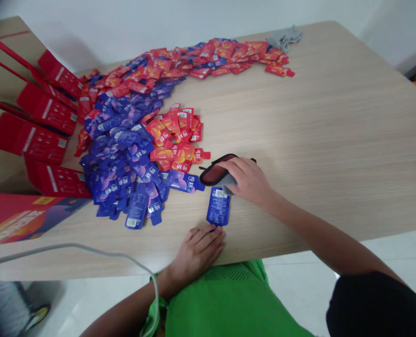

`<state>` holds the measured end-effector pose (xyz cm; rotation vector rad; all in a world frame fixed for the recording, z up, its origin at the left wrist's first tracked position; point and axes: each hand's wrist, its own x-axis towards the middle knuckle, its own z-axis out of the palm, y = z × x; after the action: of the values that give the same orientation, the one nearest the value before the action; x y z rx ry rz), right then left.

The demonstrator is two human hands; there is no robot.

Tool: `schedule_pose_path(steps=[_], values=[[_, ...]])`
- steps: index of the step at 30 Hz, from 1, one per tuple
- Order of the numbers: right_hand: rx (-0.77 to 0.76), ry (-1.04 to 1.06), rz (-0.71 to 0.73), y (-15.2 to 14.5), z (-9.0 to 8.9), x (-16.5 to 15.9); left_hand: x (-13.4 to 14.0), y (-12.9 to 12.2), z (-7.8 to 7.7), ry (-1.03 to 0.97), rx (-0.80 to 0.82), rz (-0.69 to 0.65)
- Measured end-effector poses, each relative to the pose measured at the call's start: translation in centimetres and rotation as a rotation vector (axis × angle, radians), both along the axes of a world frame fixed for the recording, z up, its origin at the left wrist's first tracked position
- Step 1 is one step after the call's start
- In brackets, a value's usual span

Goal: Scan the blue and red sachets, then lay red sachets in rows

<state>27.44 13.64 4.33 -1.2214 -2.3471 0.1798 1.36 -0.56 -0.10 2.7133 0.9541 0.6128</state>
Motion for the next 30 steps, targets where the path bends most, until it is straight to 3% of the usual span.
schedule_pose_path(steps=[3,6,8,11,14,17,20,23,27,30], values=[[-0.075,-0.005,0.222,-4.5,-0.3,-1.7,0.0,-0.2,0.0,-0.006,-0.011,0.03],[-0.149,-0.071,0.389,-7.1,-1.9,-3.2,0.0,-0.2,-0.1,-0.012,-0.019,0.064],[-0.154,-0.076,0.366,-6.5,-3.0,-3.5,0.0,-0.1,-0.1,-0.038,-0.006,0.048],[-0.122,-0.098,0.29,-2.9,-3.7,-2.8,0.0,0.1,-0.1,-0.074,0.009,0.033],[-0.075,-0.17,0.208,1.2,-3.2,-1.5,0.0,0.1,0.0,-0.073,0.005,0.036],[-0.007,-0.18,0.061,3.1,-1.5,-0.2,0.0,0.1,0.0,-0.07,0.0,0.035],[0.058,0.006,-0.054,1.6,0.5,0.1,0.0,0.1,0.1,-0.074,0.0,0.038],[0.026,0.085,0.075,-2.6,1.2,-1.2,0.0,0.0,0.0,-0.078,0.001,0.041],[-0.083,-0.055,0.327,-6.5,-1.3,-3.4,0.0,-0.1,-0.2,-0.103,-0.009,0.062],[-0.105,-0.07,0.32,-5.3,-3.3,-3.5,0.0,0.0,-0.3,-0.091,-0.01,0.044]])
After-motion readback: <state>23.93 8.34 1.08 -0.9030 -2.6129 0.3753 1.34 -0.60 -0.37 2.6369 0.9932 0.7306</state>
